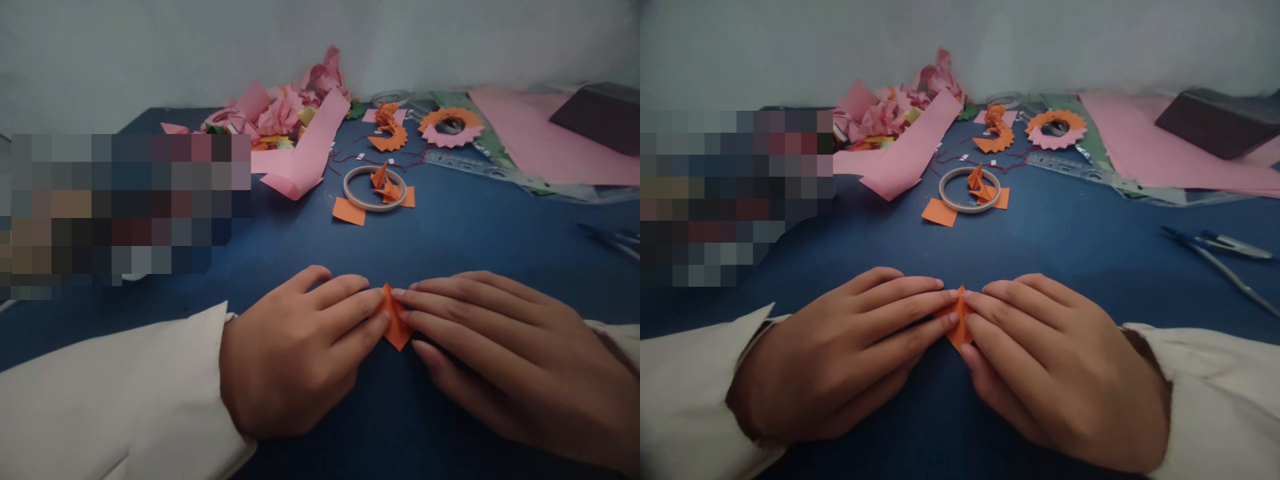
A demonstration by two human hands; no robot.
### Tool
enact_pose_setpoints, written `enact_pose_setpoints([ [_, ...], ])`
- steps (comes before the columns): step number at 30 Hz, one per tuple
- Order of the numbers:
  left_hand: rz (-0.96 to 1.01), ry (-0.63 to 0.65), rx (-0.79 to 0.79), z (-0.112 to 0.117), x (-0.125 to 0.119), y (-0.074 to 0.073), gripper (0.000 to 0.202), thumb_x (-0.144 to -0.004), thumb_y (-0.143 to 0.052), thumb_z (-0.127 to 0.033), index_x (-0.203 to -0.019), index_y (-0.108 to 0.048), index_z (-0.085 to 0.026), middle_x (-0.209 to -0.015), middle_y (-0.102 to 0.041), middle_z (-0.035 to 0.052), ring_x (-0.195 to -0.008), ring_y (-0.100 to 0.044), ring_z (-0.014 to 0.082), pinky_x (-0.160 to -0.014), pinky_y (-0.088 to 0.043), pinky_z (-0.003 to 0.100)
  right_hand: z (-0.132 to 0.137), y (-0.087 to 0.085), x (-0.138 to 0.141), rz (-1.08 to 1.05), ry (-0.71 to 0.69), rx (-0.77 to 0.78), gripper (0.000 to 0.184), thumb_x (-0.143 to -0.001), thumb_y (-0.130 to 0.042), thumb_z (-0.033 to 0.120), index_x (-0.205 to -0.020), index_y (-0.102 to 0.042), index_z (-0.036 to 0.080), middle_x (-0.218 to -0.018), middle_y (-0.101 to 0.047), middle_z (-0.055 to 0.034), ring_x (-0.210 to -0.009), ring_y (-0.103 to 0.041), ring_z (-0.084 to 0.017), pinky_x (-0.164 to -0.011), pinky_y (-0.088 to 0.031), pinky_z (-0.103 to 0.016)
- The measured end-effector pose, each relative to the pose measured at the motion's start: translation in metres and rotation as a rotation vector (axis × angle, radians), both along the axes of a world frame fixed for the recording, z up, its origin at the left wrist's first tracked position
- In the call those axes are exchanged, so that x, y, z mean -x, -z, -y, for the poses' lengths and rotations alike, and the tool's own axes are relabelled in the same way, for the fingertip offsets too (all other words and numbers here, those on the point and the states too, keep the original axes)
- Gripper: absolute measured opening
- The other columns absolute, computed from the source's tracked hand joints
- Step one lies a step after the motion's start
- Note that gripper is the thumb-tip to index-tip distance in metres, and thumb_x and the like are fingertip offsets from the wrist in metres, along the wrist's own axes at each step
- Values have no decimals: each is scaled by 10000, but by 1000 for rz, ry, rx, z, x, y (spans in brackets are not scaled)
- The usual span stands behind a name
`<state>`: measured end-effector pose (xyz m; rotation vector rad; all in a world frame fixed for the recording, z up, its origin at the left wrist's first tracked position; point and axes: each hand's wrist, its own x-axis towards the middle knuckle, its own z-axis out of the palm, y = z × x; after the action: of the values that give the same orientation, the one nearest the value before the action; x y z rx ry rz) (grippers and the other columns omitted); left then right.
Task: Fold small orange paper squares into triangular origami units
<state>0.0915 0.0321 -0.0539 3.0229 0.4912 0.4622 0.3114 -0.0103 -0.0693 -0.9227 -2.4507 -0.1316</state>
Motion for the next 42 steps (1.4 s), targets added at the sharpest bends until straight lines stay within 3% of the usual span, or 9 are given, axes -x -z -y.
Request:
enact_pose_setpoints([
  [9,40,19,-59,1,0,1,274,-892,-403,-127,-1051,-624,-101,-1043,-678,68,-941,-607,211,-738,-496,366,-2,0,-2,-33,-66,35,182,-812,-569,122,-972,-647,80,-984,-684,-90,-917,-589,-209,-766,-499,-380],
  [14,45,19,-64,1,0,0,272,-892,-402,-126,-1038,-629,-94,-1024,-683,70,-923,-612,214,-713,-498,360,-2,0,-1,-68,-94,107,142,-845,-521,99,-939,-627,93,-925,-662,-84,-877,-582,-165,-732,-527,-321],
  [22,35,23,-68,0,-2,0,281,-896,-383,-124,-1033,-628,-98,-1006,-685,66,-889,-620,202,-705,-502,360,-2,7,-4,-80,-124,34,183,-844,-528,65,-1008,-601,35,-1007,-645,-122,-979,-572,-174,-894,-498,-317],
  [26,35,17,-75,0,-2,0,281,-900,-381,-124,-1036,-626,-102,-1018,-684,62,-892,-617,200,-698,-499,355,-2,8,-5,-115,-120,110,218,-857,-514,68,-1055,-602,44,-1058,-632,-106,-1034,-549,-130,-945,-456,-235],
  [31,30,19,-72,0,0,2,279,-901,-385,-130,-1050,-620,-104,-1044,-677,63,-904,-612,198,-710,-494,357,1,8,-4,-150,-68,63,183,-848,-547,94,-1004,-638,68,-1039,-653,-89,-1029,-561,-107,-1009,-394,-188],
  [42,30,15,-69,2,-1,1,290,-912,-369,-134,-1035,-631,-113,-1037,-681,57,-918,-612,203,-702,-491,355,4,5,-3,-127,-40,48,204,-849,-527,136,-970,-679,75,-1008,-677,-73,-1013,-581,-128,-1012,-407,-189],
])
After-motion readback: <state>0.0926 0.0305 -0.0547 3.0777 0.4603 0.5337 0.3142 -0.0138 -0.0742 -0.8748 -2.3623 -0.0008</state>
